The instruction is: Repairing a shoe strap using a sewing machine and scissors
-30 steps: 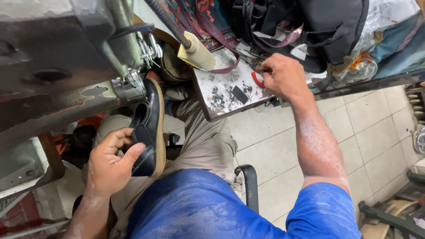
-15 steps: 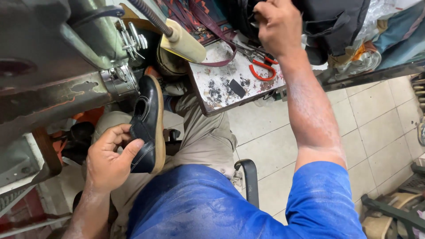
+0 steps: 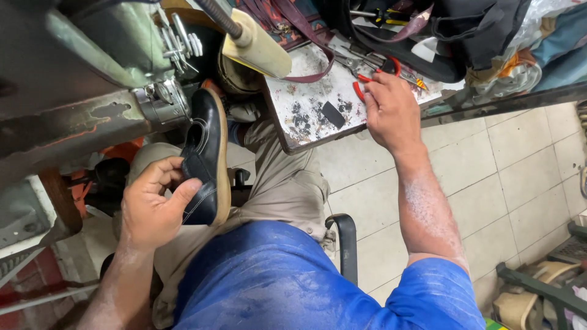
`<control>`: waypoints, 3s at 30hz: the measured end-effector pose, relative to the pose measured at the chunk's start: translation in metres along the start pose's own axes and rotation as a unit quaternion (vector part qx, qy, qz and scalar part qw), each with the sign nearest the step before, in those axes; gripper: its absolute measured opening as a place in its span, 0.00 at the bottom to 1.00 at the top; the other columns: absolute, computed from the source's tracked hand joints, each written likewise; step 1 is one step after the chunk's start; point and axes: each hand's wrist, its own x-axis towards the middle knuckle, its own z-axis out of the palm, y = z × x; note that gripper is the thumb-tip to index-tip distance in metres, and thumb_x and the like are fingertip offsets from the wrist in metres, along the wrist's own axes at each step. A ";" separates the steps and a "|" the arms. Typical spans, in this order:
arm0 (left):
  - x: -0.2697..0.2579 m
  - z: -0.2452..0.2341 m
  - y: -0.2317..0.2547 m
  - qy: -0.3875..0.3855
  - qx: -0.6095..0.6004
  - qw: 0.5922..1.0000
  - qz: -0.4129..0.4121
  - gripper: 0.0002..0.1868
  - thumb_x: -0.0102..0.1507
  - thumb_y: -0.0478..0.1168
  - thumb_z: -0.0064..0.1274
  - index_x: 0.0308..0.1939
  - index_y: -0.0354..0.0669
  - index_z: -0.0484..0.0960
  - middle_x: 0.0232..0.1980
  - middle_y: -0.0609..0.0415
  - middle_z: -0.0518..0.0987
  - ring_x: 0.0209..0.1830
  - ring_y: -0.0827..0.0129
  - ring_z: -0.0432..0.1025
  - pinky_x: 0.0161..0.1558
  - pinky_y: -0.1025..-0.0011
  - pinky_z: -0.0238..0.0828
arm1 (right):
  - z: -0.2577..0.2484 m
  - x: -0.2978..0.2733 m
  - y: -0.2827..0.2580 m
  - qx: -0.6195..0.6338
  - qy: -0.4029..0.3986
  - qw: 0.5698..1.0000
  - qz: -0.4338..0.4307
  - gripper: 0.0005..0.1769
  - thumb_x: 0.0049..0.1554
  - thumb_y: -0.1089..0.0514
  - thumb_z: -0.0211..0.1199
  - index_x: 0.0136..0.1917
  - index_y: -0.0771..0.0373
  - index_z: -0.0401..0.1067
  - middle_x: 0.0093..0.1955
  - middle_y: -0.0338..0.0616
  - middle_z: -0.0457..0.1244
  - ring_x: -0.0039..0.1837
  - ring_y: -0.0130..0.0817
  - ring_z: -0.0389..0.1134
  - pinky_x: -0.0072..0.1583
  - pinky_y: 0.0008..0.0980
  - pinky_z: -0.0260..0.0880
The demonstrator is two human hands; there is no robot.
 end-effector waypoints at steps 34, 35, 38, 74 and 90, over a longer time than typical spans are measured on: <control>0.015 0.013 -0.003 -0.056 -0.161 0.980 -0.104 0.18 0.60 0.33 0.59 0.55 0.44 0.84 0.46 0.59 0.87 0.43 0.80 0.77 0.50 0.78 0.75 | -0.095 0.001 -0.047 0.137 -0.091 0.978 0.126 0.41 0.61 0.63 0.87 0.74 0.70 0.61 0.48 0.53 0.64 0.44 0.37 0.60 0.45 0.36 0.59; 0.016 0.015 -0.009 -0.077 -0.212 0.969 -0.102 0.17 0.61 0.31 0.59 0.55 0.43 0.83 0.44 0.59 0.86 0.41 0.81 0.76 0.48 0.78 0.75 | -0.088 0.000 -0.059 0.231 -0.094 0.966 0.063 0.35 0.57 0.69 0.77 0.72 0.70 0.63 0.48 0.54 0.62 0.45 0.40 0.66 0.44 0.37 0.68; 0.016 0.016 -0.011 -0.112 -0.270 0.951 -0.100 0.17 0.63 0.30 0.58 0.56 0.41 0.82 0.41 0.58 0.85 0.39 0.81 0.75 0.45 0.79 0.75 | -0.075 0.019 -0.111 0.307 -0.122 0.943 -0.050 0.31 0.49 0.59 0.74 0.63 0.68 0.70 0.46 0.49 0.64 0.44 0.38 0.70 0.46 0.36 0.72; -0.007 -0.008 0.021 -0.101 -0.040 0.994 0.014 0.11 0.57 0.36 0.66 0.43 0.44 0.87 0.29 0.55 0.83 0.30 0.69 0.75 0.36 0.71 0.74 | -0.011 0.018 -0.167 0.476 -0.080 0.873 -0.063 0.41 0.45 0.52 0.87 0.63 0.73 0.70 0.29 0.46 0.60 0.31 0.35 0.59 0.37 0.31 0.60; -0.039 0.004 0.016 0.144 0.370 0.826 0.399 0.10 0.69 0.29 0.49 0.35 0.43 0.79 0.40 0.58 0.77 0.33 0.66 0.69 0.51 0.57 0.54 | -0.015 0.001 -0.230 0.382 -0.401 0.807 0.206 0.34 0.39 0.49 0.81 0.59 0.53 0.77 0.34 0.29 0.52 0.38 0.24 0.51 0.41 0.25 0.53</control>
